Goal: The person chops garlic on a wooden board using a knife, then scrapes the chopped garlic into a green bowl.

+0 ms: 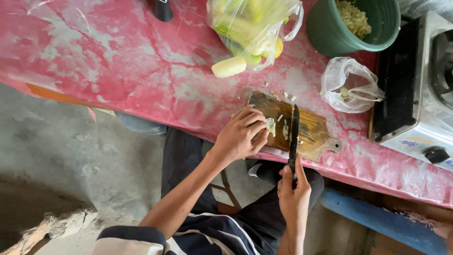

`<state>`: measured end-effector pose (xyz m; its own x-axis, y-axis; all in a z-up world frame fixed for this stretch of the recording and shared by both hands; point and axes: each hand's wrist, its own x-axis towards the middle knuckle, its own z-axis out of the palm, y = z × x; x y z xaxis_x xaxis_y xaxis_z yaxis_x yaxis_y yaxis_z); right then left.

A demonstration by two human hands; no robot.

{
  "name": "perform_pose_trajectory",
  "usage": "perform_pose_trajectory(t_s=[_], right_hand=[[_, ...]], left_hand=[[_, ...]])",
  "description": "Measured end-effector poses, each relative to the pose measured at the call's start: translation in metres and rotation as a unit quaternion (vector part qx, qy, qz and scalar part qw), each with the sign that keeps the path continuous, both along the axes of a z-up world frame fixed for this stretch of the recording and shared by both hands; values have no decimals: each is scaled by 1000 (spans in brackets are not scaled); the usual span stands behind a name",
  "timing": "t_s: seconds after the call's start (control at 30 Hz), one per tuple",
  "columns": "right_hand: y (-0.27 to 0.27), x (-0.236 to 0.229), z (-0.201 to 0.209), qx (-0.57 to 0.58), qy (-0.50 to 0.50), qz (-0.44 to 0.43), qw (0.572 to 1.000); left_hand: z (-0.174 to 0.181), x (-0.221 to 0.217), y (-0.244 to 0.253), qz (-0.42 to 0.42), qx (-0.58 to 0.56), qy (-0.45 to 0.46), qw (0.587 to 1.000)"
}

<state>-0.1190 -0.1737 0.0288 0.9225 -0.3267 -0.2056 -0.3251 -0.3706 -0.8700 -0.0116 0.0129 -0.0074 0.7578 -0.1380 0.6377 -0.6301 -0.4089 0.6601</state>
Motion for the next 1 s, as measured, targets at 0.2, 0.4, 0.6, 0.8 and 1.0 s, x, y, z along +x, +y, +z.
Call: perform_pose_trajectory(t_s=[0.2, 0.4, 0.6, 0.8, 1.0], right_hand=[[21, 3, 1, -7, 0, 21, 1000], [32, 8, 9, -95, -29, 24, 995], [35, 13, 18, -204, -150, 89, 963], [35, 14, 17, -182, -156, 105, 965], [32, 14, 23, -183, -173, 99, 963]], left_hand=[[1, 3, 2, -5, 1, 3, 1000], [2, 2, 4, -9, -8, 23, 1000], [6, 0, 1, -28, 99, 0, 995], [3, 1, -6, -34, 184, 31, 982], [10, 3, -7, 1, 128, 34, 991]])
